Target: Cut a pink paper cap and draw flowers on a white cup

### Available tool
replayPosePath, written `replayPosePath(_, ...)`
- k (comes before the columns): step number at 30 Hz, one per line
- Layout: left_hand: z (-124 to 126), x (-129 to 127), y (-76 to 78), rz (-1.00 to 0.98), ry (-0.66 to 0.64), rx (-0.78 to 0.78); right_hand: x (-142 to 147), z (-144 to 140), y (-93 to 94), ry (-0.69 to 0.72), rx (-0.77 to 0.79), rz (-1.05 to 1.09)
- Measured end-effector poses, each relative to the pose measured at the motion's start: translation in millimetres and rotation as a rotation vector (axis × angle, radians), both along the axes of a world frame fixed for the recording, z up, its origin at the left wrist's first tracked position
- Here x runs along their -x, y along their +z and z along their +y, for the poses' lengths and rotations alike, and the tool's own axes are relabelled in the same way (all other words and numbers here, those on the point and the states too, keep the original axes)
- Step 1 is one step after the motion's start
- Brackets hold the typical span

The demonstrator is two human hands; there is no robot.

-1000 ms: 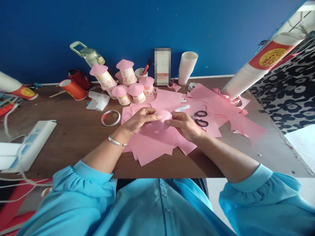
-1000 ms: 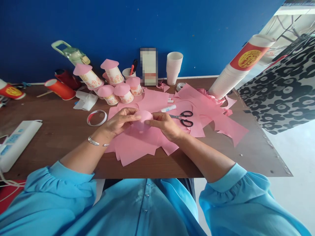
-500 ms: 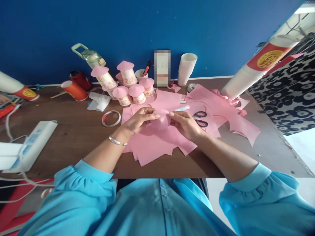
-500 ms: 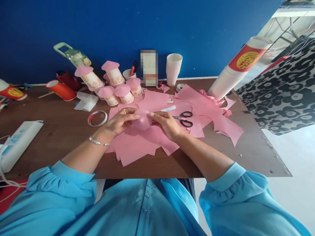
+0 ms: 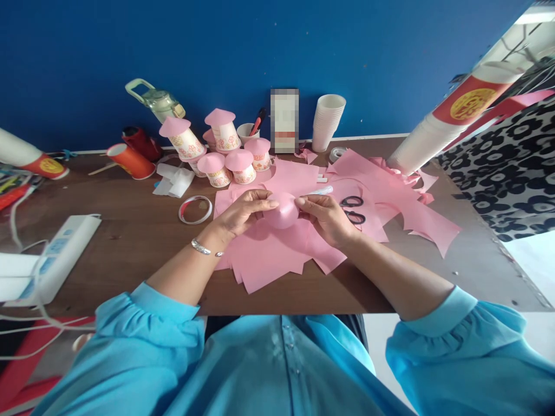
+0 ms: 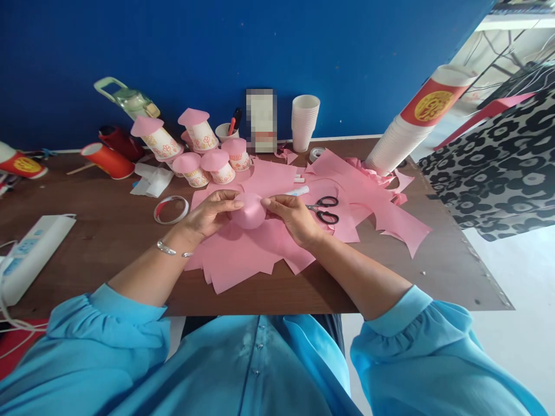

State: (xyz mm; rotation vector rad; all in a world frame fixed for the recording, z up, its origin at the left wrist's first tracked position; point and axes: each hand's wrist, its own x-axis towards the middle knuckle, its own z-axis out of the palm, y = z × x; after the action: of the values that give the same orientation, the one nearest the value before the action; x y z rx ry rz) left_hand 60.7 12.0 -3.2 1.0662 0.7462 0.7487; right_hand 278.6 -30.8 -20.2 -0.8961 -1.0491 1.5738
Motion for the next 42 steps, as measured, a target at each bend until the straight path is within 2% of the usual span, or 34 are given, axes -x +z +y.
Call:
replayPosePath(8, 2, 1, -3.2, 0.008, -0.013, 0.013, -1, 3, -7.1, -0.003, -0.006, -0.014)
replayPosePath(16, 8, 4, -12.2, 0.024, 0.048, 0.049, -3, 6, -10.3, -0.037, 0.043, 0.020)
replayPosePath(23, 4, 6, -1.0, 0.107, 0.080, 0.035, -2, 7, -13.7, 0.003, 0.036, -0.054)
replayPosePath(28, -7, 34, 11.1, 0.160, 0.129, 0.034, -3, 7, -17.3, -0.013, 0.007, -0.145)
replayPosePath(32, -22, 76, 15.5, 0.195, 0.344, 0.045, -5, 7, -16.4, -0.012, -0.008, -0.255)
replayPosePath(35, -31, 101, 13.7, 0.312, 0.402, 0.028, -5, 6, -13.6, 0.006, -0.014, -0.359)
replayPosePath(38, -30, 112, 7.0, 0.339, 0.422, -0.004, -5, 5, -11.3, 0.028, -0.034, -0.407)
replayPosePath(42, -14, 109, -2.7, 0.346, 0.444, -0.031, -6, 5, -11.7, 0.041, -0.064, -0.436)
